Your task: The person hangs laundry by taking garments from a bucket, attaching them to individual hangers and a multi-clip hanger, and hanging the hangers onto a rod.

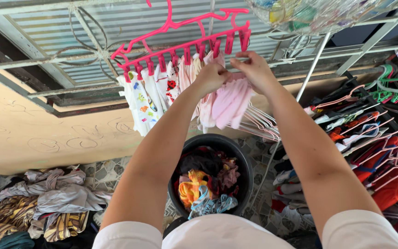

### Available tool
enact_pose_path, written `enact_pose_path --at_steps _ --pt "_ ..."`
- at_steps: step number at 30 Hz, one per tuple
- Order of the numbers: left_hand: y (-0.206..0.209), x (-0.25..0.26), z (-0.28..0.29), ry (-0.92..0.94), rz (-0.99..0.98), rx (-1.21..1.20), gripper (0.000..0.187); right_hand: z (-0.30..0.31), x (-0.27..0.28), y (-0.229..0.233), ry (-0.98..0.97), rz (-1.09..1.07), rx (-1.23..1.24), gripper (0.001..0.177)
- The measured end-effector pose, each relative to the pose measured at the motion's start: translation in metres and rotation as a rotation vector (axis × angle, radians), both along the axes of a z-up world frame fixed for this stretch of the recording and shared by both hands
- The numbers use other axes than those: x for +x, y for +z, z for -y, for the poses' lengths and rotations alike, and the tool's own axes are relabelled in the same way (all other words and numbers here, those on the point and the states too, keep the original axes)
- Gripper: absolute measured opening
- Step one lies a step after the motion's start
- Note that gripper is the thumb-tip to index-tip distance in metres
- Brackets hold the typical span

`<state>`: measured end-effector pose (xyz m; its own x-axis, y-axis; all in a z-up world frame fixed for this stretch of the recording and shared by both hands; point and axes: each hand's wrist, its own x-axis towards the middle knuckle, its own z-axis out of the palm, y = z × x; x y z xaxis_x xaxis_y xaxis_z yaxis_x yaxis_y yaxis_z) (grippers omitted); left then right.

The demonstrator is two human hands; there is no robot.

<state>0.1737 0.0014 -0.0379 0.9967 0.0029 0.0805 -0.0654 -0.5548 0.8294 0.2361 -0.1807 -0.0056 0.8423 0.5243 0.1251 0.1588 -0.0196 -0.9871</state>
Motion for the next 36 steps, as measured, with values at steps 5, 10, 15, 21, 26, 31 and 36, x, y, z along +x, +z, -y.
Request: enact_pose_path --at_steps 5,10,15,21,26,31,36 --pt "-0.011 0.028 -0.008 0.224 0.250 -0.008 0.023 -0.028 0.016 0.019 0.048 -0.367 0.264 0.056" --pt "-0.013 0.034 -0.017 0.248 0.496 0.165 0.020 -0.042 0.032 0.011 0.165 -0.222 0.360 0.042" --pt "0.003 0.015 -0.015 0.218 0.473 0.108 0.018 -0.040 0.040 0.013 0.027 -0.281 0.318 0.025" --pt "0.016 0.009 -0.015 0.210 0.676 0.212 0.012 -0.049 0.049 0.008 -0.011 -0.485 0.499 0.015" --pt "0.012 0.009 -0.022 0.141 0.675 0.206 0.014 -0.056 0.046 0.000 -0.051 -0.496 0.564 0.009" --pt "0.010 0.019 -0.035 0.121 0.588 0.159 0.008 -0.055 0.046 -0.004 -0.048 -0.410 0.487 0.011" --pt "0.015 0.039 -0.035 0.191 0.659 0.194 0.014 -0.052 0.044 -0.008 0.121 -0.424 0.601 0.010"
